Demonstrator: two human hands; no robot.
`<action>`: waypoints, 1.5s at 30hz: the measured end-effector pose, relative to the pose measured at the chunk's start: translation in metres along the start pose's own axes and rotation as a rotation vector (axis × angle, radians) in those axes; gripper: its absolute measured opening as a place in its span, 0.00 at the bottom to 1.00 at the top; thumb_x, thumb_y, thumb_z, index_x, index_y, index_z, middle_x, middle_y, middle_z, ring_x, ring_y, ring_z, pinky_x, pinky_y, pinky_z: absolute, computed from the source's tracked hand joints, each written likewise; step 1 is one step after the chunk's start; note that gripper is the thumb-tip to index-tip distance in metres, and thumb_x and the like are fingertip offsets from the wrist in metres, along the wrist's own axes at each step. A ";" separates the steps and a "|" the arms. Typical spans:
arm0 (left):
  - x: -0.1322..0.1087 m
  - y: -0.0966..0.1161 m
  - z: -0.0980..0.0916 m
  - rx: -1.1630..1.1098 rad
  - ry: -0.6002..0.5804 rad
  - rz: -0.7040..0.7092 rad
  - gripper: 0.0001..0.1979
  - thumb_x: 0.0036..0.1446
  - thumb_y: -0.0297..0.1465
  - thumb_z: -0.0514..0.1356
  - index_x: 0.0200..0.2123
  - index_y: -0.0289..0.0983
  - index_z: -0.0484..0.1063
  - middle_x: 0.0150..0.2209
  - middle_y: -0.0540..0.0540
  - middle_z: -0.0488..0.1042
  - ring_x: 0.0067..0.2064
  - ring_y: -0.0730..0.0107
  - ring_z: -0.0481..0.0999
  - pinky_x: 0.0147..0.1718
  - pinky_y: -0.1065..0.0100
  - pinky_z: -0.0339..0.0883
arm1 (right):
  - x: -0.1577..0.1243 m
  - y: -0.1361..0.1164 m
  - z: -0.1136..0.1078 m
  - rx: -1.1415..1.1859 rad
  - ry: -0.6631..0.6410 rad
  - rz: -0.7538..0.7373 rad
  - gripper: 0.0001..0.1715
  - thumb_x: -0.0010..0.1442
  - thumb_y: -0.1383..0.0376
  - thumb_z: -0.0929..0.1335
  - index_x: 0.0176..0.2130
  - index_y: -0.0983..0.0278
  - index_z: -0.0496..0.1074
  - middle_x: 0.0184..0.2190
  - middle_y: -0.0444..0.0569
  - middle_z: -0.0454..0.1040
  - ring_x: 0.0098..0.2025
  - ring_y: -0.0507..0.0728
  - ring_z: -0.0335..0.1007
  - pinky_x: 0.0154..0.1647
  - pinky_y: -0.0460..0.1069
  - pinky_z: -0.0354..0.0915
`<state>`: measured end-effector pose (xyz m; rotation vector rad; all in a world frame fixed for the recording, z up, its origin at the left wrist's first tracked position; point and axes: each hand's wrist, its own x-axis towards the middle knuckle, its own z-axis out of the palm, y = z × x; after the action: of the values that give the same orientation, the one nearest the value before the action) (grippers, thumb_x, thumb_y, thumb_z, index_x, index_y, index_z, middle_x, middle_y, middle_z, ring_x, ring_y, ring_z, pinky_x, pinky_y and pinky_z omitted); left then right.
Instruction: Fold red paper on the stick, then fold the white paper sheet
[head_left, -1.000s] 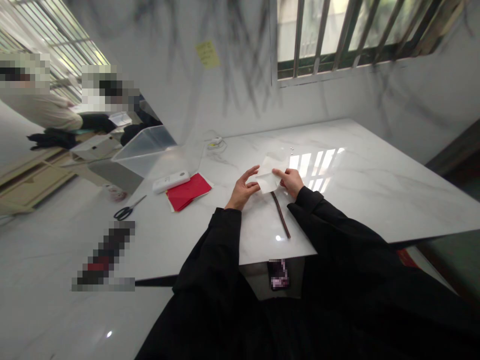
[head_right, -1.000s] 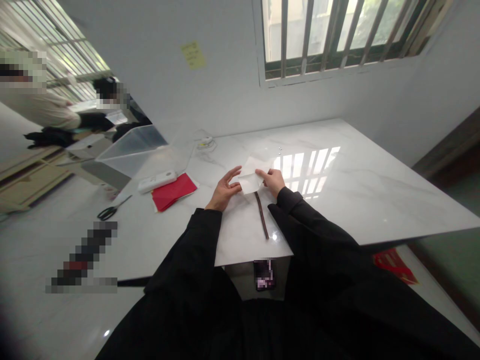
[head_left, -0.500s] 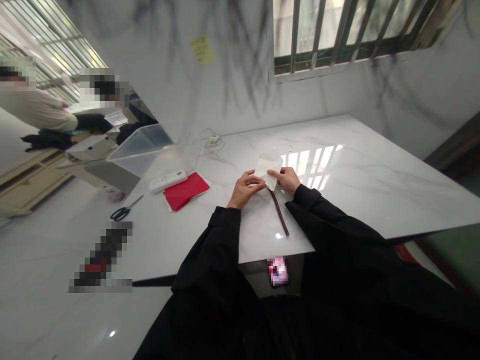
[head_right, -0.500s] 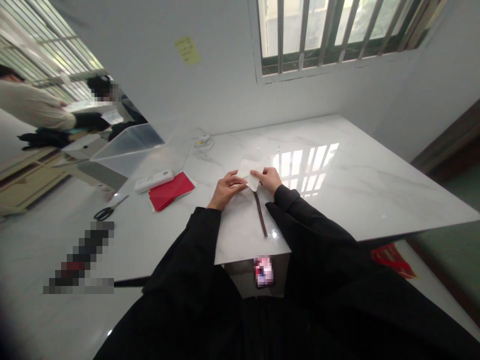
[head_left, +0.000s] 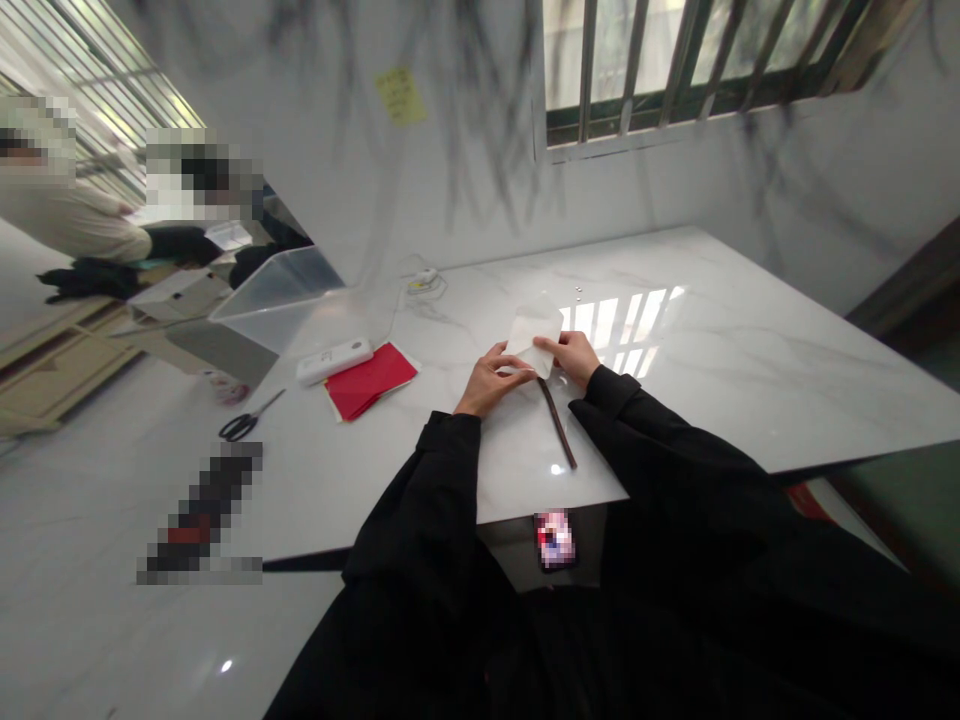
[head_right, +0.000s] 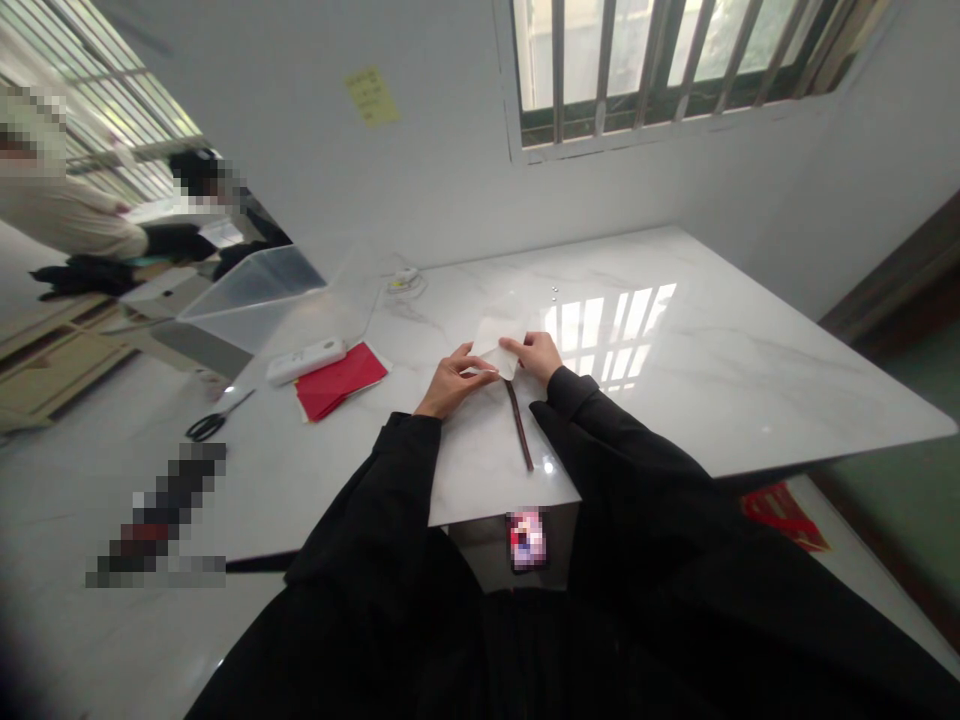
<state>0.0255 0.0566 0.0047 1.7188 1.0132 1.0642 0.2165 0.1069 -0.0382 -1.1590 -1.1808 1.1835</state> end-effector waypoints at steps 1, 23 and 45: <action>0.000 0.000 0.000 -0.001 -0.005 0.000 0.21 0.44 0.47 0.76 0.33 0.35 0.84 0.59 0.38 0.70 0.56 0.52 0.75 0.43 0.65 0.77 | 0.000 0.000 0.000 0.002 0.003 0.001 0.24 0.48 0.49 0.77 0.26 0.66 0.73 0.17 0.43 0.68 0.20 0.49 0.59 0.20 0.46 0.53; 0.003 -0.010 0.001 0.069 0.038 -0.026 0.19 0.49 0.47 0.72 0.33 0.36 0.84 0.47 0.38 0.76 0.58 0.47 0.72 0.40 0.64 0.76 | -0.004 -0.005 0.000 -0.011 -0.004 0.014 0.23 0.49 0.50 0.77 0.27 0.67 0.74 0.18 0.43 0.70 0.19 0.49 0.59 0.20 0.46 0.54; -0.001 -0.012 -0.003 0.118 0.045 0.059 0.23 0.47 0.49 0.74 0.37 0.36 0.84 0.58 0.38 0.70 0.41 0.68 0.79 0.35 0.71 0.75 | -0.005 -0.010 0.003 0.093 -0.053 0.082 0.20 0.50 0.54 0.80 0.28 0.66 0.74 0.19 0.45 0.72 0.23 0.52 0.65 0.22 0.47 0.58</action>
<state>0.0200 0.0597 -0.0059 1.8366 1.0788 1.1043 0.2141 0.1018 -0.0288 -1.1207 -1.1147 1.3248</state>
